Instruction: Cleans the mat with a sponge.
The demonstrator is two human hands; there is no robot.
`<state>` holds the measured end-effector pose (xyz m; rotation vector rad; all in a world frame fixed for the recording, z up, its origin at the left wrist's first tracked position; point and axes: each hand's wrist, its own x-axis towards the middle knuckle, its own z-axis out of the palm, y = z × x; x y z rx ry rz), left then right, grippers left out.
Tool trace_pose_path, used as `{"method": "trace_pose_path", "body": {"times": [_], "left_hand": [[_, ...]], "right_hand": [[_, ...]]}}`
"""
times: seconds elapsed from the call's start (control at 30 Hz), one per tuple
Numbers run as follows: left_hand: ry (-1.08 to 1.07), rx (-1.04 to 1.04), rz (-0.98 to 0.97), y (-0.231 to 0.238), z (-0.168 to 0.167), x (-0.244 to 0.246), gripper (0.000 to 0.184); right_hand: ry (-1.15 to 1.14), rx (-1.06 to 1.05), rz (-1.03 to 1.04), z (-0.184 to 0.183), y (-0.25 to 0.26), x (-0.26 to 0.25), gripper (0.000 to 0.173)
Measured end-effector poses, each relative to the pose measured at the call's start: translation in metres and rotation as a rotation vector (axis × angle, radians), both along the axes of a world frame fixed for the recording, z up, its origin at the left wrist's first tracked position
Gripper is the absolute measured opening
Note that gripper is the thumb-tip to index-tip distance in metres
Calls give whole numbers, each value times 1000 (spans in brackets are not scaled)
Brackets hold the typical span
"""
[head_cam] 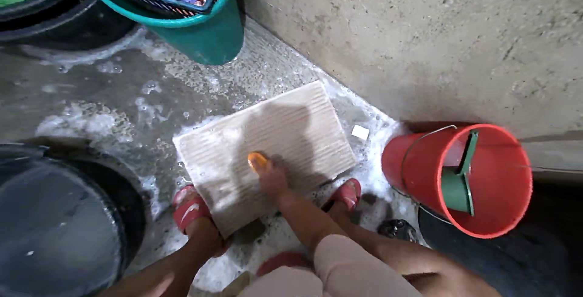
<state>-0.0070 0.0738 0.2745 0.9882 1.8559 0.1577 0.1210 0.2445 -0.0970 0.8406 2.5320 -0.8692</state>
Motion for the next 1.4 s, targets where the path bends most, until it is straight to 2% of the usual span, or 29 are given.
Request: {"method": "trace_pose_path", "body": {"times": [0.07, 0.1, 0.17, 0.23, 0.3, 0.33, 0.4, 0.43, 0.47, 0.53, 0.6, 0.7, 0.77, 0.87, 0.97, 1.03, 1.07, 1.13, 1.23, 1.33, 1.4], "left_hand": [[20, 53, -17, -19, -13, 2, 49], [21, 66, -17, -27, -15, 0, 48], [72, 59, -8, -43, -14, -3, 49], [116, 15, 13, -56, -6, -4, 50], [146, 11, 15, -71, -6, -10, 53], [163, 29, 11, -80, -9, -13, 55], [205, 77, 33, -91, -15, -16, 56], [238, 106, 58, -93, -18, -15, 55], [257, 113, 86, -95, -18, -13, 54], [254, 95, 135, -98, -17, -10, 50], [270, 62, 161, -103, -17, -8, 49], [524, -10, 110, -133, -12, 6, 49], [635, 15, 166, -166, 5, 19, 46], [657, 221, 302, -220, 13, 28, 45], [551, 362, 428, -246, -20, 33, 62], [466, 399, 497, -234, -47, 34, 74], [463, 425, 499, -226, -59, 30, 73], [485, 511, 435, -219, -74, 11, 59], [449, 615, 201, -229, -85, -28, 40], [437, 560, -93, -241, -85, -45, 42], [438, 686, -98, -256, -96, -47, 43]], "right_hand": [[-5, -22, 105, 9, 29, 14, 65], [-19, -22, 50, 16, 54, 33, 60], [-90, 65, -307, 15, 114, 86, 56], [-285, 162, -614, 12, 163, 141, 71], [-385, 148, -774, 29, 189, 161, 86], [-345, 110, -868, 40, 193, 161, 93], [-56, -7, -1112, 55, 187, 157, 103], [141, -97, -1227, 56, 183, 151, 99], [311, -215, -1322, 57, 177, 143, 87], [448, -477, -1450, 58, 160, 123, 60], [333, -656, -1422, 79, 133, 102, 48], [160, -780, -1150, 88, 93, 95, 47], [49, -688, -899, 84, 72, 97, 59], [-104, -523, -609, 91, 64, 97, 98], [-155, -460, -546, 93, 64, 92, 107], [-144, -464, -569, 92, 71, 85, 104], [-133, -464, -585, 92, 76, 81, 103], [-134, -446, -580, 91, 91, 68, 104], [-190, -343, -493, 89, 128, 40, 112], [-183, -259, -463, 88, 162, -2, 111], [-125, -237, -505, 72, 180, -31, 109]]}}
